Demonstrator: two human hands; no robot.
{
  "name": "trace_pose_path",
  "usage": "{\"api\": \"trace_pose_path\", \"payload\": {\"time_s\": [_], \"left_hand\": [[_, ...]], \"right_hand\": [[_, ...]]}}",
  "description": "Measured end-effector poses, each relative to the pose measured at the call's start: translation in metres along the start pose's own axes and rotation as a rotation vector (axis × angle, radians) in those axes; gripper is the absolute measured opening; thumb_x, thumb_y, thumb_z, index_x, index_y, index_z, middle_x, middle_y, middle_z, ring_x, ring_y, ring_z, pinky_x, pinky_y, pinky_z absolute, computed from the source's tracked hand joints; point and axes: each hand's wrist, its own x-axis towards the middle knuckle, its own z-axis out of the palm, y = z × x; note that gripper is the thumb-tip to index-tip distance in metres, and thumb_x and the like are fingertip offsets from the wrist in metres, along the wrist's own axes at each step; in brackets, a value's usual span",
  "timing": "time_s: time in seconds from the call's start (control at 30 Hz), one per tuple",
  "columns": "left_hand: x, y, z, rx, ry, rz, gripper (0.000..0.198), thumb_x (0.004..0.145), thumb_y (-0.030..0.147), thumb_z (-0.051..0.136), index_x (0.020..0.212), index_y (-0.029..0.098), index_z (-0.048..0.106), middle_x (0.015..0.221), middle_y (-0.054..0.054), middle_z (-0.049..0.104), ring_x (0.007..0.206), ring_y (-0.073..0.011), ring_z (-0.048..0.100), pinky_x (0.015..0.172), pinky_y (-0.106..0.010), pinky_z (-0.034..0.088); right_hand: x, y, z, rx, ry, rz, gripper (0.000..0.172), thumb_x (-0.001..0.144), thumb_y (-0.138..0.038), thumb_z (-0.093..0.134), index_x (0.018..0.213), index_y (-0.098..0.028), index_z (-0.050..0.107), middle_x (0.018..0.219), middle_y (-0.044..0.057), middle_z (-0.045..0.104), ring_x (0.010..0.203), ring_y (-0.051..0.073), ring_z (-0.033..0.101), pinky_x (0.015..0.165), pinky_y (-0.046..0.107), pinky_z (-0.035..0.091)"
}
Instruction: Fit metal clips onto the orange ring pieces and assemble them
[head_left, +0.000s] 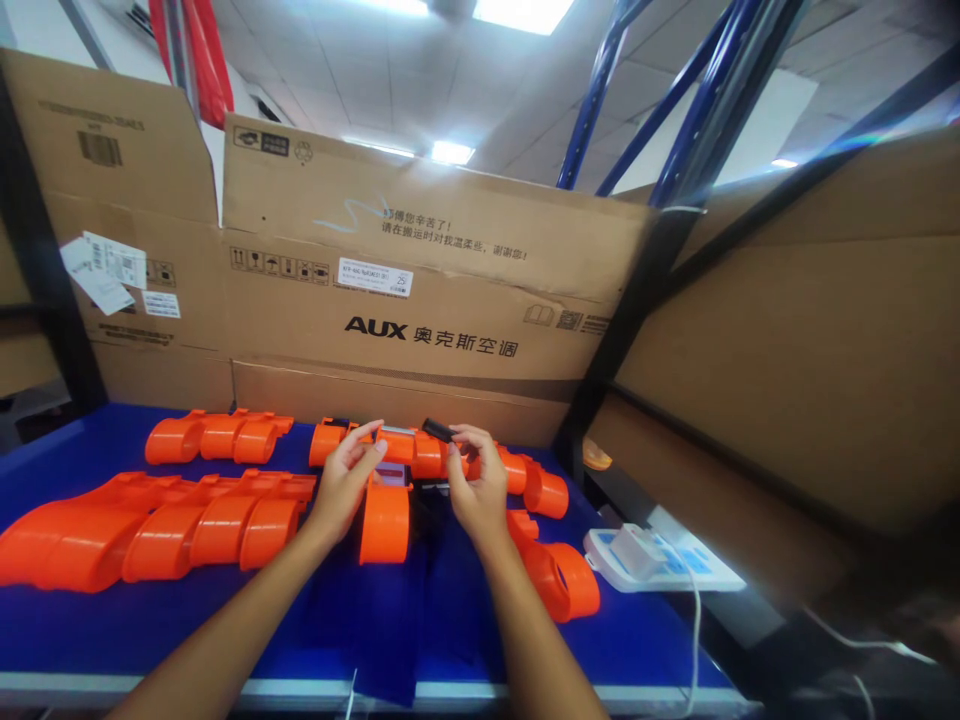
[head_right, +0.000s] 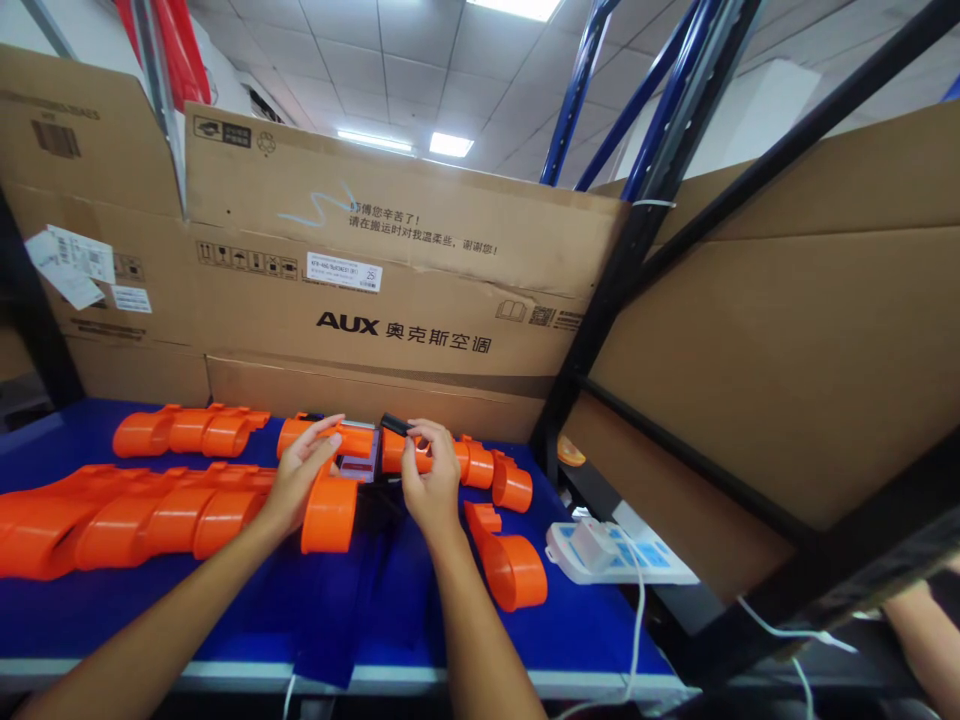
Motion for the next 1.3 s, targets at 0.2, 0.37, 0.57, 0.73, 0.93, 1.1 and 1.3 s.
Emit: {"api": "trace_pose_path", "payload": {"time_s": [0.2, 0.37, 0.57, 0.73, 0.93, 1.1, 1.3], "left_hand": [[-0.007, 0.002, 0.006, 0.1, -0.143, 0.069, 0.063, 0.084, 0.042, 0.077, 0.141, 0.021, 0.058, 0.084, 0.0, 0.066, 0.056, -0.0109, 0.062, 0.056, -0.024, 0.05], [-0.01, 0.004, 0.008, 0.095, -0.157, 0.086, 0.062, 0.085, 0.04, 0.076, 0.141, 0.02, 0.058, 0.096, -0.005, 0.069, 0.063, -0.0122, 0.064, 0.057, -0.024, 0.053], [-0.009, 0.003, 0.008, 0.077, -0.153, 0.072, 0.064, 0.085, 0.04, 0.077, 0.142, 0.019, 0.059, 0.11, -0.009, 0.071, 0.066, -0.0122, 0.064, 0.058, -0.024, 0.053], [-0.01, 0.003, 0.007, 0.071, -0.172, 0.072, 0.065, 0.084, 0.039, 0.077, 0.144, 0.02, 0.059, 0.116, -0.01, 0.072, 0.064, -0.0104, 0.061, 0.06, -0.025, 0.053], [-0.013, 0.003, 0.006, 0.04, -0.263, 0.027, 0.085, 0.08, 0.029, 0.081, 0.156, 0.02, 0.044, 0.106, -0.008, 0.072, 0.065, -0.0099, 0.058, 0.062, -0.025, 0.051], [-0.014, 0.006, 0.01, 0.005, -0.208, 0.065, 0.084, 0.078, 0.02, 0.075, 0.156, 0.023, 0.043, 0.105, -0.006, 0.07, 0.06, -0.0067, 0.052, 0.055, -0.021, 0.045], [-0.008, 0.003, 0.007, -0.023, -0.169, -0.002, 0.064, 0.077, 0.021, 0.071, 0.14, 0.022, 0.057, 0.07, 0.004, 0.061, 0.052, -0.0089, 0.052, 0.055, -0.022, 0.043]], "right_hand": [[-0.003, -0.008, 0.001, 0.006, -0.087, -0.114, 0.017, 0.096, -0.017, 0.061, 0.109, -0.025, 0.067, 0.113, 0.009, 0.074, 0.104, 0.026, 0.068, 0.086, 0.043, 0.053], [-0.004, -0.013, 0.002, 0.025, -0.134, -0.155, 0.021, 0.094, -0.015, 0.063, 0.112, -0.026, 0.068, 0.116, 0.009, 0.076, 0.107, 0.026, 0.068, 0.089, 0.045, 0.054], [-0.003, -0.013, 0.003, 0.014, -0.154, -0.206, 0.023, 0.094, -0.013, 0.064, 0.112, -0.026, 0.071, 0.117, 0.008, 0.077, 0.106, 0.026, 0.07, 0.09, 0.047, 0.055], [-0.005, -0.014, 0.004, -0.002, -0.149, -0.238, 0.026, 0.093, -0.013, 0.066, 0.115, -0.026, 0.073, 0.117, 0.008, 0.077, 0.104, 0.026, 0.071, 0.088, 0.046, 0.056], [-0.008, -0.013, 0.005, 0.007, -0.167, -0.199, 0.033, 0.093, -0.016, 0.066, 0.121, -0.031, 0.075, 0.122, 0.007, 0.077, 0.092, 0.025, 0.068, 0.081, 0.045, 0.059], [-0.005, -0.014, 0.001, 0.088, -0.256, -0.141, 0.036, 0.097, -0.021, 0.062, 0.129, -0.034, 0.071, 0.133, 0.005, 0.072, 0.101, 0.024, 0.065, 0.089, 0.046, 0.058], [0.005, 0.005, -0.017, 0.012, -0.24, 0.117, 0.026, 0.098, -0.029, 0.057, 0.117, -0.023, 0.074, 0.099, 0.007, 0.079, 0.084, 0.022, 0.071, 0.077, 0.037, 0.056]]}}
